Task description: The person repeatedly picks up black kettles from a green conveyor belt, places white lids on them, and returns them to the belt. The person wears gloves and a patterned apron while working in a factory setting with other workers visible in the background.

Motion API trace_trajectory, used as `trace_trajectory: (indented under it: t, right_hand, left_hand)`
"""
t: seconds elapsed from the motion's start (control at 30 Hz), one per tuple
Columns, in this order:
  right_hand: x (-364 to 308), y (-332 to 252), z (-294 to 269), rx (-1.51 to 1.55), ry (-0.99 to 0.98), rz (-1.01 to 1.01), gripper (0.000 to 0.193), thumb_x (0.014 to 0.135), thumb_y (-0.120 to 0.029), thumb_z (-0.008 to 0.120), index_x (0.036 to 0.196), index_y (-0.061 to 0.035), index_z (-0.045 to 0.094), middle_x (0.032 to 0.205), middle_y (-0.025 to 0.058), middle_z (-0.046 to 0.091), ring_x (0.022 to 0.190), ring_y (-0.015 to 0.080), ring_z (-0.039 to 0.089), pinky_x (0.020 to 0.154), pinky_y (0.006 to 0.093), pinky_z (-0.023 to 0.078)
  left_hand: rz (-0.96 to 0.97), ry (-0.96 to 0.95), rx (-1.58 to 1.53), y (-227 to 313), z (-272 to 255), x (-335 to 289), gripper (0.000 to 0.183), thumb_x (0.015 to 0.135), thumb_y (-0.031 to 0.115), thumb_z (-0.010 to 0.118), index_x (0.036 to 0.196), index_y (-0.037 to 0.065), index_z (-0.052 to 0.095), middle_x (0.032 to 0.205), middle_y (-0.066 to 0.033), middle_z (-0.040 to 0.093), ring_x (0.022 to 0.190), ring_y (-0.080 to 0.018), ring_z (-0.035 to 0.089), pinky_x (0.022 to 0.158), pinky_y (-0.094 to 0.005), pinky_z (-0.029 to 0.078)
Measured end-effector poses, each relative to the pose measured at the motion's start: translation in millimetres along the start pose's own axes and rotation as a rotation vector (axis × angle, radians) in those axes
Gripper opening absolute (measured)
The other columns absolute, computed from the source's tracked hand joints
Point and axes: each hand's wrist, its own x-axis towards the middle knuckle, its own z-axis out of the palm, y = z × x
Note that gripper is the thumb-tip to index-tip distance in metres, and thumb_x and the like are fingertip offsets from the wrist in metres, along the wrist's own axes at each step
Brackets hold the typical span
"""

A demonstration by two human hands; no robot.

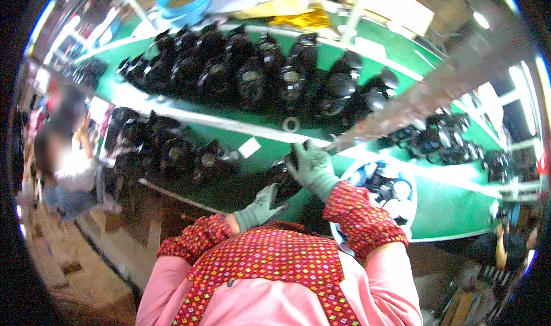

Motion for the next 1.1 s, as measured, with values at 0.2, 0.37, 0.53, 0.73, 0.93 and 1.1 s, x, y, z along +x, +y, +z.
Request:
trace_trajectory:
  t: [0.2, 0.37, 0.53, 0.73, 0.93, 1.1]
  right_hand:
    - [-4.7, 7.4, 13.9, 0.000, -0.011, 0.065, 0.061, 0.086, -0.050, 0.067, 0.129, -0.0099, 0.051, 0.120, 0.0235, 0.049, 0.101, 0.0397, 0.062, 0.083, 0.0519, 0.053]
    - [-31.7, 8.3, -22.2, 0.099, -0.235, 0.213, 0.082, 0.083, -0.065, 0.065, 0.144, -0.0127, 0.046, 0.137, 0.0339, 0.044, 0.104, 0.0495, 0.065, 0.090, 0.0524, 0.054]
    - [-81.0, 33.9, -84.5, 0.150, 0.038, 0.075, 0.074, 0.083, -0.052, 0.072, 0.137, -0.0073, 0.051, 0.126, 0.0313, 0.053, 0.102, 0.0467, 0.064, 0.087, 0.0496, 0.054]
    - [-147.1, 69.5, -217.3, 0.229, 0.285, 0.228, 0.051, 0.077, -0.029, 0.082, 0.119, -0.0051, 0.064, 0.105, 0.0181, 0.062, 0.092, 0.0345, 0.066, 0.080, 0.0403, 0.053]
    - [-150.9, 114.1, -273.5, 0.053, 0.636, 0.368, 0.051, 0.079, -0.013, 0.081, 0.125, -0.0055, 0.060, 0.109, 0.0154, 0.061, 0.099, 0.0287, 0.066, 0.085, 0.0376, 0.053]
    - [-78.2, 231.1, -254.6, 0.082, 0.870, 0.433, 0.054, 0.090, -0.024, 0.074, 0.133, -0.0023, 0.050, 0.124, 0.0164, 0.057, 0.114, 0.0313, 0.057, 0.098, 0.0411, 0.047]
  left_hand:
    - [0.022, -0.051, -0.100, 10.9, -14.0, 3.6, 0.071, 0.092, 0.048, 0.064, 0.139, -0.002, 0.045, 0.130, -0.0273, 0.056, 0.121, -0.0428, 0.054, 0.105, -0.0491, 0.041]
    - [0.091, -0.274, -0.276, 67.9, -43.7, 5.9, 0.041, 0.096, 0.023, 0.062, 0.128, -0.003, 0.058, 0.121, -0.0240, 0.065, 0.114, -0.0370, 0.063, 0.096, -0.0408, 0.050]
    - [0.296, -0.407, -0.265, 112.7, -76.3, 10.8, 0.032, 0.098, 0.018, 0.062, 0.123, -0.002, 0.063, 0.112, -0.0182, 0.070, 0.099, -0.0284, 0.068, 0.085, -0.0384, 0.052]
    - [0.182, -0.099, -0.597, 116.2, -106.5, 25.6, 0.027, 0.097, 0.009, 0.058, 0.122, 0.001, 0.066, 0.114, -0.0106, 0.070, 0.101, -0.0165, 0.065, 0.089, -0.0291, 0.049]
    - [0.242, 0.296, 0.038, 64.8, -150.2, 11.9, 0.040, 0.082, 0.005, 0.065, 0.123, 0.005, 0.065, 0.117, -0.0152, 0.067, 0.110, -0.0334, 0.062, 0.100, -0.0415, 0.046]
    - [0.036, 0.687, 0.499, 28.8, -187.1, -10.7, 0.043, 0.081, 0.016, 0.071, 0.122, 0.005, 0.062, 0.130, -0.0166, 0.058, 0.127, -0.0386, 0.048, 0.109, -0.0515, 0.034]
